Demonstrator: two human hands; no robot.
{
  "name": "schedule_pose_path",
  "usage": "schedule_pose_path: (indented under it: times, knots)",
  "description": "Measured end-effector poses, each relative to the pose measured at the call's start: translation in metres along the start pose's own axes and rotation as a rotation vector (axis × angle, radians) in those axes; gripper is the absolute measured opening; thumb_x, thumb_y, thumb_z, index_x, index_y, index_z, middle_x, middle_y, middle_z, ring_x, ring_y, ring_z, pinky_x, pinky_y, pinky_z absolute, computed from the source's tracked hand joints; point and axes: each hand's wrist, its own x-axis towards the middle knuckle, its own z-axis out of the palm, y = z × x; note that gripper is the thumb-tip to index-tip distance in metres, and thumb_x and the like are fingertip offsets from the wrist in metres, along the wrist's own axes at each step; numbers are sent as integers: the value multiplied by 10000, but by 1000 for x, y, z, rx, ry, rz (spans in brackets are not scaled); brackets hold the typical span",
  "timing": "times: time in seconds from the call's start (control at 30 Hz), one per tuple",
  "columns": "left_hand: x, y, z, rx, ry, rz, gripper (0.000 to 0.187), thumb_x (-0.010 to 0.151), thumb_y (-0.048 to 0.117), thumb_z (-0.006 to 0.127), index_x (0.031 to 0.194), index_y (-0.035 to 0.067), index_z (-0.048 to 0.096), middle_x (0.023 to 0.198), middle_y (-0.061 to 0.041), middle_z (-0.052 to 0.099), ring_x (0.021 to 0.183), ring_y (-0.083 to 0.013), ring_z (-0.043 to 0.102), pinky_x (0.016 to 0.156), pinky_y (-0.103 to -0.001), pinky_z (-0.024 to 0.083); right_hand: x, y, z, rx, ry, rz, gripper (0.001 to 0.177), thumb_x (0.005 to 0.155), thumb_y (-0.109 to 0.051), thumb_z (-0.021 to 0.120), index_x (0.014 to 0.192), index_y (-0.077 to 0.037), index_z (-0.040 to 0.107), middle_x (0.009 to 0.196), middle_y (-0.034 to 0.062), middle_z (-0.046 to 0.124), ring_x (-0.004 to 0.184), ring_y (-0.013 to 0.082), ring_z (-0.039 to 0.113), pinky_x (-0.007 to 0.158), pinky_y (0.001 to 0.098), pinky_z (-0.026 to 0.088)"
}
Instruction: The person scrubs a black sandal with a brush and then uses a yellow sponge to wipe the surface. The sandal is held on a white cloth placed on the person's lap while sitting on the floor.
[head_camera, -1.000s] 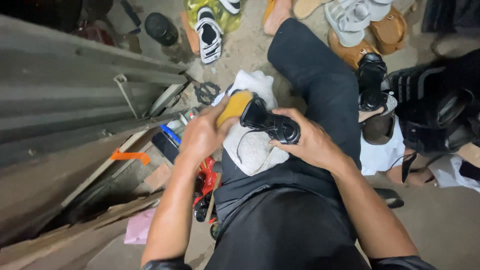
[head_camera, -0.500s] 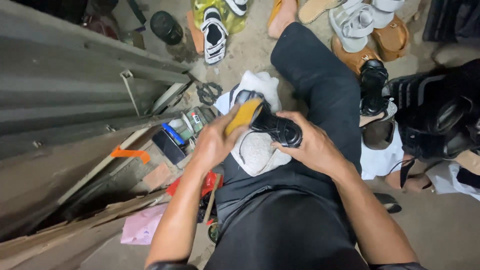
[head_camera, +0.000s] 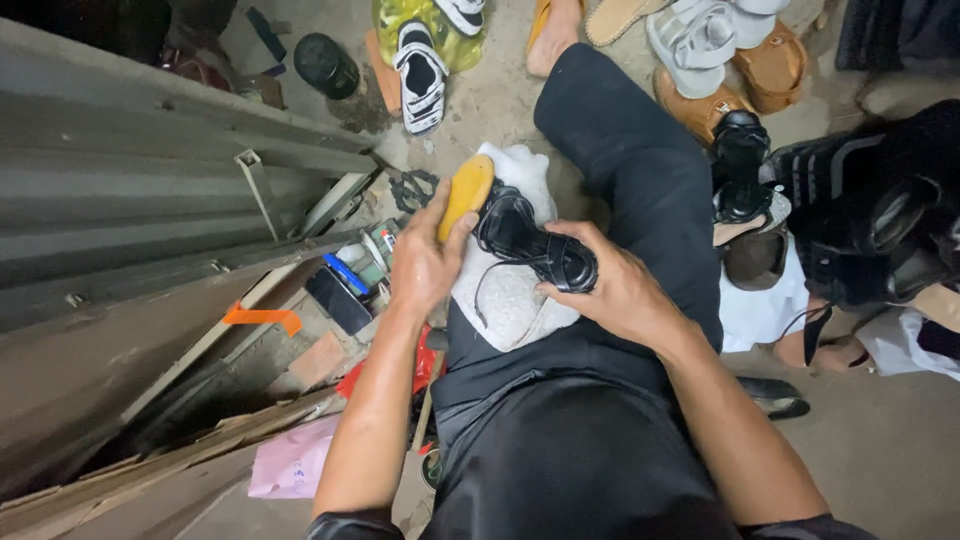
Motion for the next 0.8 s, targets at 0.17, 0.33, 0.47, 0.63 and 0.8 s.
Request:
schedule_pose_path:
  times: [0.17, 0.33, 0.47, 0.63, 0.8]
  knots:
    - [-11, 29, -20, 35, -163, -10, 538, 965, 353, 681, 1441, 121, 584, 1049, -263, 729, 949, -424, 727, 795, -500, 587, -3, 10, -2, 38, 23, 2, 687, 763, -121, 850, 1382, -127, 553, 1317, 186, 679, 1229, 416, 624, 1058, 558, 457]
    - [-4, 29, -21, 28, -92, -60, 559, 994, 436, 648, 1434, 97, 586, 1048, -253, 725, 820, -280, 739, 764, -397, 603, 1, 1, 0, 24, 0, -26, 678, 762, -105, 849, 1375, -106, 559, 1312, 194, 680, 1227, 414, 625, 1056, 560, 458]
    - [0, 1, -16, 48, -129, -38, 579, 973, 421, 681, 1473, 156, 559, 1062, -233, 737, 922, -354, 740, 775, -434, 599, 1, 3, -2, 13, -9, -34, 679, 760, -120, 852, 1374, -111, 561, 1319, 181, 679, 1233, 398, 626, 1069, 545, 452]
    - [-5, -3, -7, 85, -164, -33, 579, 920, 439, 721, 1444, 234, 583, 1143, -235, 725, 1076, -420, 689, 918, -514, 570, -1, 11, -2, 17, 12, -34, 703, 745, -125, 862, 1381, -127, 563, 1325, 172, 679, 1242, 389, 622, 1078, 531, 452]
    - [12, -28, -21, 40, 75, -106, 578, 990, 405, 690, 1472, 117, 552, 1281, -267, 664, 1167, -442, 642, 968, -526, 538, 2, 9, 0, 75, 9, -44, 692, 739, -94, 856, 1367, -91, 568, 1330, 210, 669, 1247, 425, 609, 1080, 554, 441]
